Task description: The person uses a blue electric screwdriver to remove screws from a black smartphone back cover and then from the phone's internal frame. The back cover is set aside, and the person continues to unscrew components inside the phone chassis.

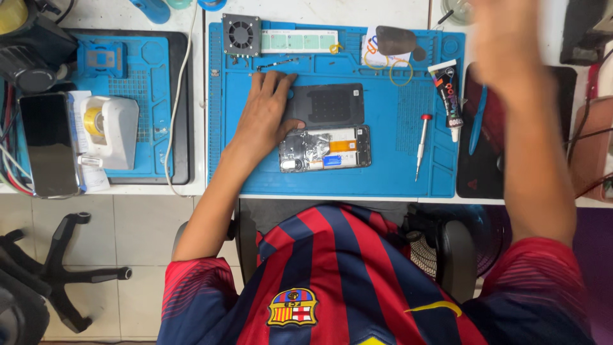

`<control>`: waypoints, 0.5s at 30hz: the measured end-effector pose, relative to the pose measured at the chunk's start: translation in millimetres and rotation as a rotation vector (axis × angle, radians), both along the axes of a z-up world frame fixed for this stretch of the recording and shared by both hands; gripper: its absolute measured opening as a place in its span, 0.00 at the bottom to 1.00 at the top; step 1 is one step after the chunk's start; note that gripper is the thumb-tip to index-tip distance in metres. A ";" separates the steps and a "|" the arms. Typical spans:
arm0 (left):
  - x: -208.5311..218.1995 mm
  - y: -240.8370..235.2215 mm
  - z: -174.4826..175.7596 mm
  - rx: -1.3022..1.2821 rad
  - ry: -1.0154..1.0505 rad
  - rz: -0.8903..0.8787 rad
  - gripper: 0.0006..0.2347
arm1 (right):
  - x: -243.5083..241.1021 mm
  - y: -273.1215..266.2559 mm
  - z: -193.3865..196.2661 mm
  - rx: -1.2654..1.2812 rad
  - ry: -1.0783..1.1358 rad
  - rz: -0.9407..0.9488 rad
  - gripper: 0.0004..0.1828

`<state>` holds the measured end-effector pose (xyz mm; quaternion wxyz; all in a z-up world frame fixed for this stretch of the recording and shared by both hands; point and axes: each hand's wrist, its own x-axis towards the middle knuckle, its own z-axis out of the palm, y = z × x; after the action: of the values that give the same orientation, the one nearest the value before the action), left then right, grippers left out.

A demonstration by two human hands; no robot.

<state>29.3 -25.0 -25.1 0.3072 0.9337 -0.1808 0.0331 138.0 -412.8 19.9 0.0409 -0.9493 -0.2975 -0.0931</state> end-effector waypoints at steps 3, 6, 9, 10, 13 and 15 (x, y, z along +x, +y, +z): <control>0.7 -0.5 2.5 -0.059 0.028 0.003 0.38 | 5.7 54.7 -30.6 0.281 0.188 -0.052 0.16; -1.7 1.2 7.8 -0.145 0.039 0.005 0.37 | 5.2 79.8 -43.9 0.169 -0.103 0.142 0.20; -4.5 3.4 11.0 -0.275 0.097 0.022 0.34 | 4.2 90.3 -42.3 -0.030 0.010 0.023 0.24; -3.9 4.1 11.5 -0.327 0.127 0.028 0.33 | 2.6 91.6 -40.5 -0.027 0.000 0.023 0.23; -1.5 5.9 12.5 -0.470 0.083 0.018 0.31 | -13.2 92.6 -31.1 0.076 0.028 0.053 0.22; 1.2 5.0 13.4 -0.530 0.105 0.038 0.30 | -26.6 96.0 -20.7 0.264 0.114 0.118 0.23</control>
<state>30.5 -20.0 -11.7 0.5493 0.8243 -0.1320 0.0367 111.5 -316.8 -0.8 0.1874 -0.9203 -0.3351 -0.0746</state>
